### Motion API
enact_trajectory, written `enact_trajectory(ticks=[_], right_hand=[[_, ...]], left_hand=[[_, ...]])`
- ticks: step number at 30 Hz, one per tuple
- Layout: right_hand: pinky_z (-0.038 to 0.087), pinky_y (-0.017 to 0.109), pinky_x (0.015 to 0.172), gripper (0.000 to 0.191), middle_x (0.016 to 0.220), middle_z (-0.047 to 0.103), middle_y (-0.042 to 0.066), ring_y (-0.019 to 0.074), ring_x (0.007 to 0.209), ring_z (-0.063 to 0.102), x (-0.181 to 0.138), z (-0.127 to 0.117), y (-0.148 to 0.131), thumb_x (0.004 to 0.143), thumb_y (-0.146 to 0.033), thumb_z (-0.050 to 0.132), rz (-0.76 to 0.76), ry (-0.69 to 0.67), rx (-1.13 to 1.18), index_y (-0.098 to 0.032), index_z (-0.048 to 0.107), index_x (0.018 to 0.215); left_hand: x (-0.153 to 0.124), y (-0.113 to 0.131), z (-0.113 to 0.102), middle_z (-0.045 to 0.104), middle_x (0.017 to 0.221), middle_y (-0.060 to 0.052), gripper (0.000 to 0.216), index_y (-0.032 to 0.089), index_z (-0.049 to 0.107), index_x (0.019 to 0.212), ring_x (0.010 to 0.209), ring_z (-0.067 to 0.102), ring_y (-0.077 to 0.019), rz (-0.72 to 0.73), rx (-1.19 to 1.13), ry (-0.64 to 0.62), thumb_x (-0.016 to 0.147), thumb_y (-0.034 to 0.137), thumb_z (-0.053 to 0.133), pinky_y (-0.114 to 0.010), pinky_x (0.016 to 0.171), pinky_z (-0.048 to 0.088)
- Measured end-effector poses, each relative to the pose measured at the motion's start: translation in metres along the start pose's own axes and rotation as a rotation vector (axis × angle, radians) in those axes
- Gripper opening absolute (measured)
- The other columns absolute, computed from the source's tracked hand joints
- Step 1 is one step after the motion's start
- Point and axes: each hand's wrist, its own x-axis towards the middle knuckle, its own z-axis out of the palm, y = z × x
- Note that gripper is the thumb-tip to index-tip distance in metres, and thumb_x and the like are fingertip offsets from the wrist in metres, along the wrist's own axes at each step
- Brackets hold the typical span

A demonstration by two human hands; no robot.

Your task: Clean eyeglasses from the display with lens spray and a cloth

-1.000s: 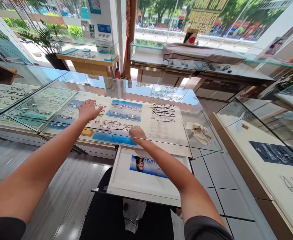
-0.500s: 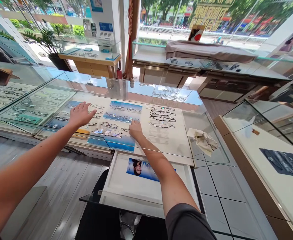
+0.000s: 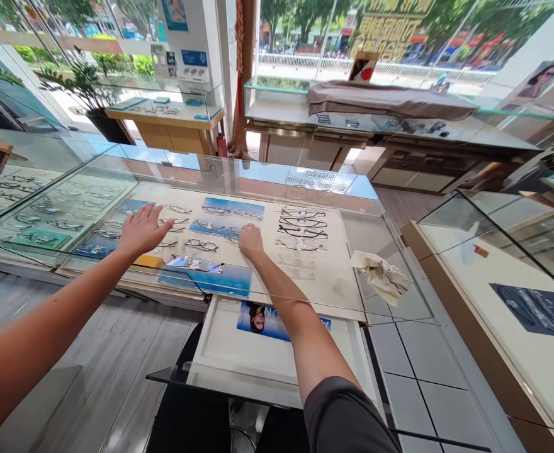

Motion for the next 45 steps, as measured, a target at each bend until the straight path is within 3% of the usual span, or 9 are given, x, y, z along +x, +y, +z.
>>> enact_trajectory(ticks=[8, 14, 22, 29, 34, 36, 40, 42, 45], right_hand=[[0.037, 0.040, 0.107, 0.031, 0.131, 0.073, 0.023, 0.0304, 0.128, 0.055, 0.013, -0.003, -0.009, 0.104, -0.015, 0.056, 0.026, -0.044, -0.029, -0.008, 0.078, 0.124], [0.037, 0.041, 0.111, 0.032, 0.129, 0.073, 0.024, 0.0323, 0.127, 0.057, -0.010, -0.016, -0.017, 0.101, -0.011, 0.053, 0.011, -0.017, -0.002, -0.005, 0.075, 0.123], [0.040, 0.040, 0.103, 0.027, 0.127, 0.073, 0.022, 0.0325, 0.123, 0.060, -0.102, -0.060, -0.038, 0.101, -0.013, 0.052, -0.001, -0.123, 0.058, -0.006, 0.074, 0.116], [0.040, 0.027, 0.074, 0.002, 0.105, 0.078, 0.007, 0.0201, 0.095, 0.066, -0.214, -0.116, -0.043, 0.092, -0.021, 0.072, 0.002, -0.434, 0.221, -0.019, 0.072, 0.093], [0.038, 0.028, 0.073, 0.006, 0.101, 0.075, 0.004, 0.0199, 0.093, 0.063, -0.268, -0.182, -0.049, 0.088, -0.018, 0.070, 0.018, -0.592, 0.462, -0.021, 0.066, 0.086], [0.040, 0.029, 0.077, 0.005, 0.101, 0.074, 0.004, 0.0211, 0.095, 0.062, -0.271, -0.218, -0.052, 0.089, -0.020, 0.070, -0.060, -0.519, 0.524, -0.022, 0.065, 0.089], [0.041, 0.033, 0.083, 0.008, 0.097, 0.070, 0.006, 0.0225, 0.093, 0.059, -0.231, -0.264, -0.051, 0.092, -0.017, 0.064, -0.169, -0.111, 0.422, -0.021, 0.061, 0.086], [0.040, 0.034, 0.084, 0.010, 0.096, 0.068, 0.007, 0.0241, 0.095, 0.058, -0.196, -0.261, -0.047, 0.091, -0.014, 0.064, -0.182, 0.046, 0.338, -0.020, 0.060, 0.083], [0.040, 0.036, 0.087, 0.012, 0.097, 0.069, 0.010, 0.0265, 0.099, 0.058, -0.142, -0.237, -0.042, 0.091, -0.010, 0.064, -0.185, 0.091, 0.204, -0.019, 0.062, 0.084]], left_hand=[[0.000, -0.003, 0.003, 0.027, 0.187, -0.014, 0.085, 0.018, 0.037, 0.176, 0.175, 0.023, -0.0334, 0.000, -0.006, 0.003, 0.107, 0.066, 0.026, -0.058, 0.140, 0.021], [-0.002, 0.000, -0.001, 0.028, 0.187, -0.015, 0.085, 0.016, 0.039, 0.175, 0.175, 0.023, -0.0328, -0.010, -0.006, -0.006, 0.106, 0.065, 0.025, -0.057, 0.140, 0.021], [0.000, 0.000, 0.000, 0.028, 0.186, -0.017, 0.089, 0.015, 0.039, 0.175, 0.174, 0.024, -0.0358, 0.009, -0.038, 0.015, 0.104, 0.067, 0.025, -0.059, 0.139, 0.021], [0.000, 0.001, -0.001, 0.028, 0.186, -0.019, 0.089, 0.012, 0.039, 0.174, 0.174, 0.024, -0.0375, 0.019, -0.053, 0.013, 0.104, 0.066, 0.025, -0.061, 0.139, 0.021], [0.003, 0.002, 0.000, 0.030, 0.185, -0.020, 0.088, 0.012, 0.041, 0.173, 0.173, 0.026, -0.0385, 0.009, -0.067, 0.029, 0.104, 0.066, 0.028, -0.063, 0.138, 0.022], [0.005, 0.002, 0.001, 0.031, 0.185, -0.020, 0.087, 0.013, 0.043, 0.171, 0.172, 0.026, -0.0391, 0.003, -0.075, 0.036, 0.103, 0.065, 0.031, -0.064, 0.137, 0.023], [0.007, 0.004, 0.000, 0.032, 0.184, -0.021, 0.085, 0.013, 0.045, 0.169, 0.171, 0.027, -0.0407, -0.006, -0.086, 0.037, 0.103, 0.064, 0.034, -0.066, 0.135, 0.025], [0.007, 0.005, -0.001, 0.033, 0.184, -0.021, 0.084, 0.013, 0.045, 0.168, 0.171, 0.027, -0.0406, -0.005, -0.083, 0.036, 0.103, 0.063, 0.035, -0.066, 0.135, 0.025], [0.007, 0.005, -0.002, 0.033, 0.183, -0.021, 0.083, 0.013, 0.045, 0.168, 0.170, 0.028, -0.0401, -0.010, -0.070, 0.034, 0.103, 0.062, 0.034, -0.066, 0.134, 0.026]])
